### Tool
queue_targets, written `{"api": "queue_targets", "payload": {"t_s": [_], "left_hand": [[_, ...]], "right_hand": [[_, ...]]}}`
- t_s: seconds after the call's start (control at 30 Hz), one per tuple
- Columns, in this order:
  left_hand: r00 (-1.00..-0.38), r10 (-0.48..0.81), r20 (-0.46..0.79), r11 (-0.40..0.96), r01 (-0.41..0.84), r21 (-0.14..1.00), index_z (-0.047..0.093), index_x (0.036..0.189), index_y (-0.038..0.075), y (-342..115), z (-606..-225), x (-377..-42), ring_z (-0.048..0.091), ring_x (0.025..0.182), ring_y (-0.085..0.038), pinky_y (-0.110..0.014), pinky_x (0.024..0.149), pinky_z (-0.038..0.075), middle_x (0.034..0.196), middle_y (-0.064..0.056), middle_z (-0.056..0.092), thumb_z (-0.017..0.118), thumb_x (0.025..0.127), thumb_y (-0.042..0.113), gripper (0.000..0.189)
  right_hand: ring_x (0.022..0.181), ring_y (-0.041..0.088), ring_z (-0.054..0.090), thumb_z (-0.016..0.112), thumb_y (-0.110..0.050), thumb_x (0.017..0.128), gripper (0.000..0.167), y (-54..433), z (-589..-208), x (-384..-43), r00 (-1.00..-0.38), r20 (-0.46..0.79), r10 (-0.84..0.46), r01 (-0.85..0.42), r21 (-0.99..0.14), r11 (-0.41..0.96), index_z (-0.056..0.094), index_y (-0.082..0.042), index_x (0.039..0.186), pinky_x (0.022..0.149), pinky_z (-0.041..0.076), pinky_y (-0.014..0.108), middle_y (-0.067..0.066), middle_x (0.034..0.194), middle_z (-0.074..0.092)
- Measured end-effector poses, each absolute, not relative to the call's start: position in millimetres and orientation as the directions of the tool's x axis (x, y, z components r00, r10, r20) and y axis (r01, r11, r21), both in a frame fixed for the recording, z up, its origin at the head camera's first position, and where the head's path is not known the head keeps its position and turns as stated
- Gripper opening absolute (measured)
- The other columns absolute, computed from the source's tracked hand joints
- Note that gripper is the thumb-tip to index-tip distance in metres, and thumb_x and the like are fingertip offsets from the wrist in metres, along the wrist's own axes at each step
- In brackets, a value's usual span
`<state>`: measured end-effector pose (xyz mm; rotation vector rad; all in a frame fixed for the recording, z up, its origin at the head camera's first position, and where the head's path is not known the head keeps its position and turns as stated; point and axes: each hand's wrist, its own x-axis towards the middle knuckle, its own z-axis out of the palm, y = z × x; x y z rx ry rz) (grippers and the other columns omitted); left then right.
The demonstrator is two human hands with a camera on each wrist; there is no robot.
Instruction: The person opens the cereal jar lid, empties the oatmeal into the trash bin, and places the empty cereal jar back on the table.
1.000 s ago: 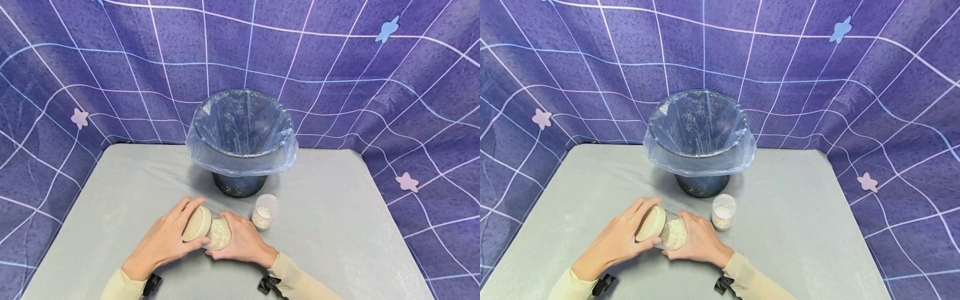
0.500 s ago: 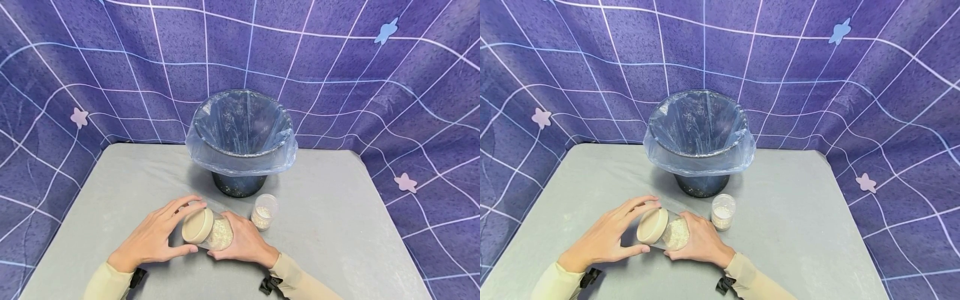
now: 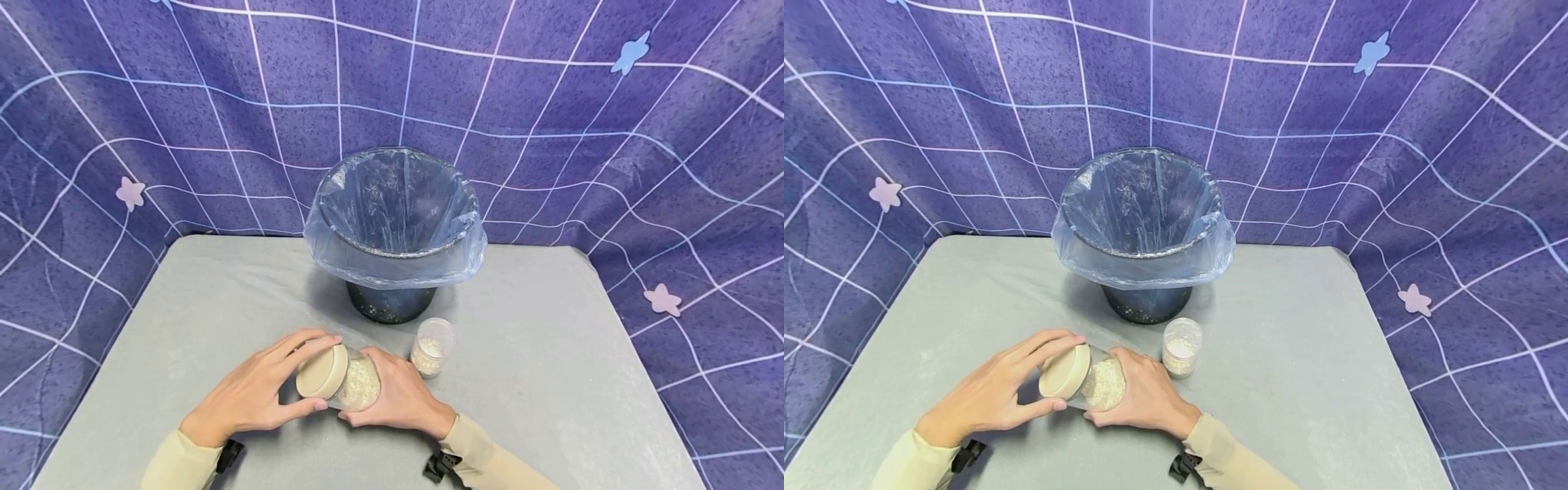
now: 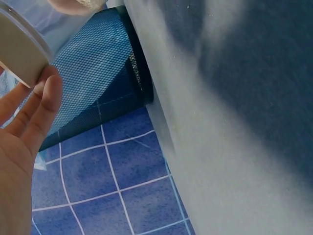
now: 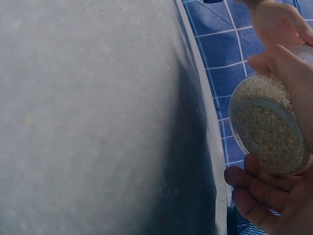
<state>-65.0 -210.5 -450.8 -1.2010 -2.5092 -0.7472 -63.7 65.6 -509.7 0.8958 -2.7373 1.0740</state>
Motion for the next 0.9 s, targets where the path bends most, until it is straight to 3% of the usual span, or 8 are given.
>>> {"api": "queue_targets", "payload": {"t_s": [0.2, 0.4, 0.6, 0.9], "left_hand": [[-0.662, 0.619, 0.423, 0.573, 0.749, 0.333, 0.047, 0.163, 0.027, -208.2, -448.8, -61.3, 0.061, 0.124, -0.006, -0.026, 0.096, 0.054, 0.157, 0.014, 0.049, 0.089, 0.083, 0.052, 0.094], [-0.698, 0.579, 0.421, 0.609, 0.714, 0.345, 0.045, 0.163, 0.028, -204.8, -449.1, -58.8, 0.065, 0.104, -0.003, -0.028, 0.083, 0.059, 0.150, 0.013, 0.053, 0.087, 0.084, 0.055, 0.094], [-0.713, 0.531, 0.459, 0.643, 0.691, 0.331, 0.060, 0.146, 0.018, -200.0, -452.9, -58.0, 0.062, 0.085, -0.002, -0.027, 0.070, 0.057, 0.130, 0.013, 0.060, 0.086, 0.082, 0.060, 0.081], [-0.736, 0.466, 0.491, 0.682, 0.653, 0.331, 0.064, 0.131, 0.016, -192.8, -451.3, -57.0, 0.065, 0.082, -0.008, -0.031, 0.067, 0.058, 0.117, 0.011, 0.065, 0.085, 0.079, 0.063, 0.073]], "right_hand": [[0.094, 0.005, 0.067, 0.098, -0.058, 0.063, 0.089, 65.2, -509.3, -64.0, -0.823, 0.271, -0.500, -0.551, -0.597, 0.583, 0.062, -0.019, 0.134, 0.078, 0.058, 0.026, -0.010, 0.112, 0.072], [0.094, 0.006, 0.068, 0.098, -0.057, 0.062, 0.090, 64.1, -509.1, -64.7, -0.818, 0.281, -0.502, -0.561, -0.587, 0.584, 0.062, -0.018, 0.135, 0.078, 0.058, 0.027, -0.009, 0.112, 0.072], [0.094, 0.006, 0.068, 0.097, -0.059, 0.062, 0.091, 63.5, -509.1, -64.2, -0.815, 0.277, -0.509, -0.563, -0.584, 0.585, 0.062, -0.017, 0.135, 0.078, 0.058, 0.027, -0.008, 0.113, 0.072], [0.093, 0.007, 0.068, 0.097, -0.060, 0.062, 0.092, 62.7, -509.5, -64.2, -0.815, 0.271, -0.512, -0.563, -0.577, 0.592, 0.061, -0.016, 0.136, 0.077, 0.058, 0.026, -0.007, 0.114, 0.073]]}}
